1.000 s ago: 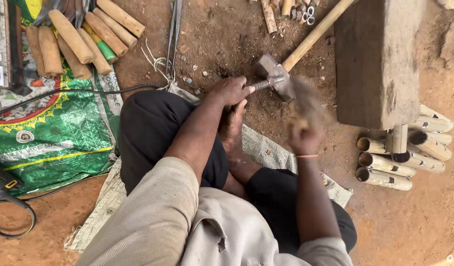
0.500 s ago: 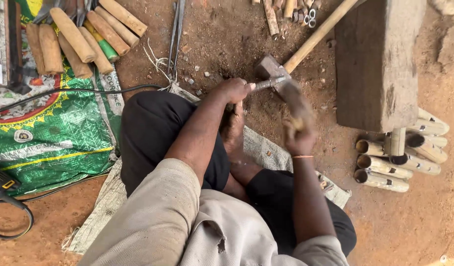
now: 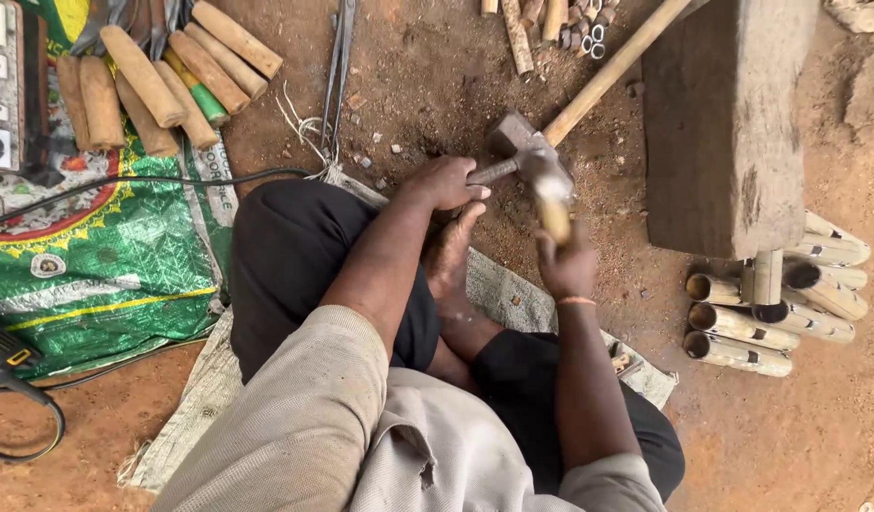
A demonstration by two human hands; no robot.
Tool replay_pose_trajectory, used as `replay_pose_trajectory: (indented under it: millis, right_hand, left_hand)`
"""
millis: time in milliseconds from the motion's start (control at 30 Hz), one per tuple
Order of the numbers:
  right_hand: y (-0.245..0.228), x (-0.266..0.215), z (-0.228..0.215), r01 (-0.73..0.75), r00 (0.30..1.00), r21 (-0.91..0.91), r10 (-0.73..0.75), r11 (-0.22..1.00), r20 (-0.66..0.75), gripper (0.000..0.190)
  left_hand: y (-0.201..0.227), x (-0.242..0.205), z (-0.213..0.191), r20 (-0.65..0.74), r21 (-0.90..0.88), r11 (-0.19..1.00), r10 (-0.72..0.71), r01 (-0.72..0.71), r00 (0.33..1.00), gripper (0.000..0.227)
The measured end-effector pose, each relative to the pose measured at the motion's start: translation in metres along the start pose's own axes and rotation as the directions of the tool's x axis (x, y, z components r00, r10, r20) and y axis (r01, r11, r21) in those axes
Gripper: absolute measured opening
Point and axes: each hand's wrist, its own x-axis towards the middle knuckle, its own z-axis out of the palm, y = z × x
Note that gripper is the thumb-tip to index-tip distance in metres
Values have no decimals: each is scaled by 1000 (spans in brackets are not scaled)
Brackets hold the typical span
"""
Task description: The recorder is shown using a hammer to assemble or shape metal tool handles in a workshop setting.
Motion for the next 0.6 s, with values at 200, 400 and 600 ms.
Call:
replay_pose_trajectory:
  millis: [200, 400, 600]
  right_hand:
    - [16, 0, -10, -107, 994, -35, 105, 994, -40, 47]
    - [72, 2, 14, 362, 911, -42, -363, 931, -196, 62]
    - [24, -9, 1, 105, 994, -175, -108, 979, -12, 58]
  left_hand:
    - [4, 8, 15, 177, -137, 977, -136, 161, 975, 40]
    - [-10, 33, 17, 176, -88, 983, -143, 160, 974, 52]
    - [-19, 29, 23, 121, -226, 973, -11, 38, 993, 48]
